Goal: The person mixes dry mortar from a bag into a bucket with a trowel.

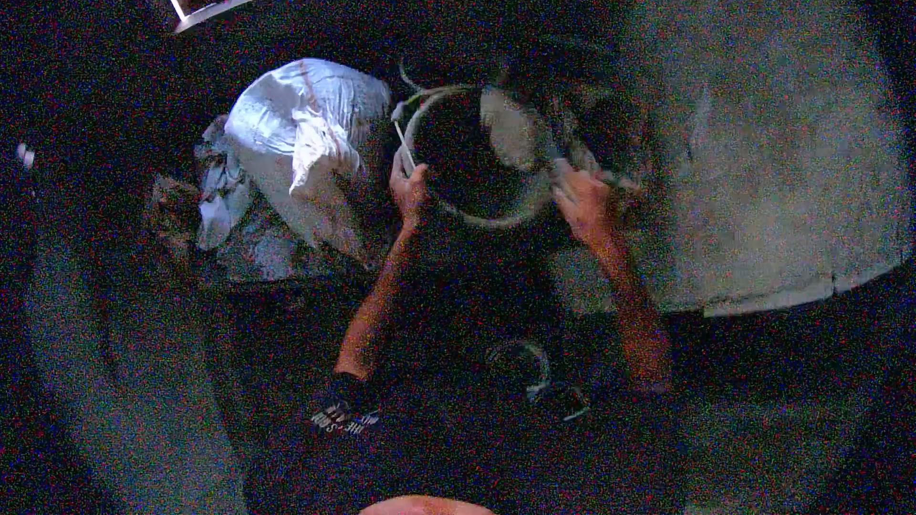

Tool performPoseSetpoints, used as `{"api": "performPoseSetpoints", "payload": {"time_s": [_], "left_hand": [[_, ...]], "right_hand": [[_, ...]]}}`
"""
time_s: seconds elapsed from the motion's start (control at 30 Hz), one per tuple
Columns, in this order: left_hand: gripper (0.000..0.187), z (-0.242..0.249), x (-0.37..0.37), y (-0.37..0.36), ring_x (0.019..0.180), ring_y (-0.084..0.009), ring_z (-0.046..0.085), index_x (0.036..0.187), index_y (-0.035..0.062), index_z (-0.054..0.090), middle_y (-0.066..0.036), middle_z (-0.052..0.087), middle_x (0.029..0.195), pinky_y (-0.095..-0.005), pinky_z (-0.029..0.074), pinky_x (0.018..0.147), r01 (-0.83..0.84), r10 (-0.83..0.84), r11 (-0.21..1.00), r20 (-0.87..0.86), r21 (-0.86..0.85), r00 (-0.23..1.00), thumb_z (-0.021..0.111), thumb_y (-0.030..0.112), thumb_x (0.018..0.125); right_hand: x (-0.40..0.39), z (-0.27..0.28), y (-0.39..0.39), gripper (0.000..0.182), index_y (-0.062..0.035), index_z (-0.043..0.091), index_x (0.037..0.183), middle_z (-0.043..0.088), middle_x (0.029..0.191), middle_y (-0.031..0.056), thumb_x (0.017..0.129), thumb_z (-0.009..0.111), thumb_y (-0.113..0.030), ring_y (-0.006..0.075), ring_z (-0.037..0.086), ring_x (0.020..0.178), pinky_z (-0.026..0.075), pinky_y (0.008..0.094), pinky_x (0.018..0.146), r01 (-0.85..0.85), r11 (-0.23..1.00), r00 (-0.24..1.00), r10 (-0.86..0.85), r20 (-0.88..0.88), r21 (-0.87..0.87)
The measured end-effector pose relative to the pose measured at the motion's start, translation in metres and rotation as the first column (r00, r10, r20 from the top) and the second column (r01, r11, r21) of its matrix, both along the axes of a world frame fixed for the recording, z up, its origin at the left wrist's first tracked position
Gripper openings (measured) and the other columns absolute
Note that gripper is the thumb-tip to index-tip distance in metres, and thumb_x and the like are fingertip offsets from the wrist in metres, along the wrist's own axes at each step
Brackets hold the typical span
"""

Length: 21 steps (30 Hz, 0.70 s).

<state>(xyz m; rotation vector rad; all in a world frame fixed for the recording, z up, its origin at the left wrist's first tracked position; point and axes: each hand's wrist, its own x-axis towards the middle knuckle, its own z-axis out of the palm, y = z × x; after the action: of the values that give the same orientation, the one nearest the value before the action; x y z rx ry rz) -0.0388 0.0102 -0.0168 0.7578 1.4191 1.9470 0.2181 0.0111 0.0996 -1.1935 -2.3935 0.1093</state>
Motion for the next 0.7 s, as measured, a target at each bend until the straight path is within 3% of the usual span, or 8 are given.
{"api": "performPoseSetpoints", "payload": {"time_s": [0.03,0.1,0.13,0.27,0.37,0.43,0.6,0.7], "left_hand": [[0.044,0.008,0.003,-0.011,0.074,-0.0161,0.05,0.102,-0.0012,0.044,-0.009,0.052,0.085,-0.0265,0.039,0.065,0.052,-0.049,0.996,0.037,-0.078,0.998,0.05,0.01,0.06],[0.041,0.023,0.004,-0.005,0.067,-0.0148,0.049,0.099,-0.0013,0.045,-0.008,0.052,0.078,-0.0263,0.039,0.061,-0.01,0.01,0.999,0.001,0.039,1.0,0.049,0.009,0.059],[0.04,0.016,0.005,0.001,0.065,-0.0145,0.048,0.098,-0.0014,0.046,-0.008,0.052,0.076,-0.0261,0.039,0.06,-0.086,0.087,0.993,-0.01,0.085,0.996,0.049,0.009,0.059],[0.04,-0.003,0.009,-0.003,0.065,-0.0143,0.047,0.097,-0.0016,0.046,-0.007,0.053,0.076,-0.0259,0.039,0.06,-0.127,0.135,0.986,-0.081,0.105,0.988,0.049,0.009,0.058],[0.041,0.008,0.01,-0.01,0.067,-0.0154,0.047,0.098,-0.0015,0.046,-0.007,0.053,0.077,-0.0262,0.039,0.062,0.002,-0.016,0.997,0.172,0.081,0.985,0.048,0.01,0.059],[0.041,0.001,0.007,-0.004,0.065,-0.0149,0.047,0.098,-0.0019,0.045,-0.007,0.052,0.076,-0.0262,0.039,0.06,-0.074,0.069,0.985,0.041,0.158,0.997,0.048,0.01,0.059],[0.04,0.012,0.011,-0.007,0.065,-0.0134,0.047,0.099,-0.0039,0.044,-0.008,0.051,0.078,-0.0257,0.038,0.057,-0.017,0.013,0.999,0.133,0.035,0.991,0.047,0.009,0.061],[0.04,-0.003,0.012,-0.004,0.064,-0.0139,0.048,0.1,-0.005,0.042,-0.009,0.05,0.078,-0.0254,0.038,0.056,-0.086,0.092,0.988,-0.041,0.13,0.995,0.046,0.007,0.063]], "right_hand": [[0.004,-0.012,-0.01,0.033,-0.0078,0.047,0.102,0.049,0.073,0.0148,0.07,0.05,-0.017,0.03,0.049,0.066,0.04,0.0353,0.061,0.026,0.999,1.0,-0.026,0.0,-0.028],[-0.003,-0.015,-0.001,0.03,-0.0036,0.049,0.095,0.048,0.07,0.0151,0.069,0.053,-0.017,0.0302,0.048,0.066,0.038,0.0381,0.058,0.042,0.999,0.886,-0.042,0.462,0.011],[-0.004,-0.023,0.005,0.032,-0.0044,0.048,0.097,0.045,0.067,0.0149,0.069,0.052,-0.02,0.0317,0.047,0.065,0.037,0.0399,0.056,0.012,0.993,0.981,0.01,0.194,-0.117],[-0.005,-0.002,0.006,0.032,-0.0052,0.049,0.098,0.047,0.07,0.0158,0.07,0.051,-0.02,0.0326,0.047,0.066,0.037,0.0393,0.057,0.043,0.998,0.96,-0.027,0.28,-0.05],[-0.008,0.015,0.002,0.032,-0.0054,0.048,0.099,0.049,0.072,0.0164,0.069,0.052,-0.019,0.0329,0.048,0.067,0.038,0.0388,0.058,-0.043,0.998,0.984,0.05,0.17,-0.044],[-0.011,0.025,-0.006,0.032,-0.0051,0.049,0.098,0.05,0.073,0.0169,0.069,0.053,-0.02,0.0329,0.048,0.069,0.038,0.0382,0.058,0.003,1.0,0.999,-0.004,0.04,0.018],[0.011,-0.01,-0.002,0.031,-0.005,0.052,0.093,0.051,0.075,0.0163,0.067,0.055,-0.022,0.0326,0.049,0.07,0.039,0.0384,0.06,0.032,0.997,0.978,-0.016,0.209,-0.073],[0.022,-0.017,0.006,0.038,-0.0046,0.049,0.095,0.051,0.079,0.0171,0.065,0.058,-0.027,0.0331,0.048,0.073,0.039,0.0391,0.065,0.112,0.984,0.963,-0.073,0.261,-0.137]]}}
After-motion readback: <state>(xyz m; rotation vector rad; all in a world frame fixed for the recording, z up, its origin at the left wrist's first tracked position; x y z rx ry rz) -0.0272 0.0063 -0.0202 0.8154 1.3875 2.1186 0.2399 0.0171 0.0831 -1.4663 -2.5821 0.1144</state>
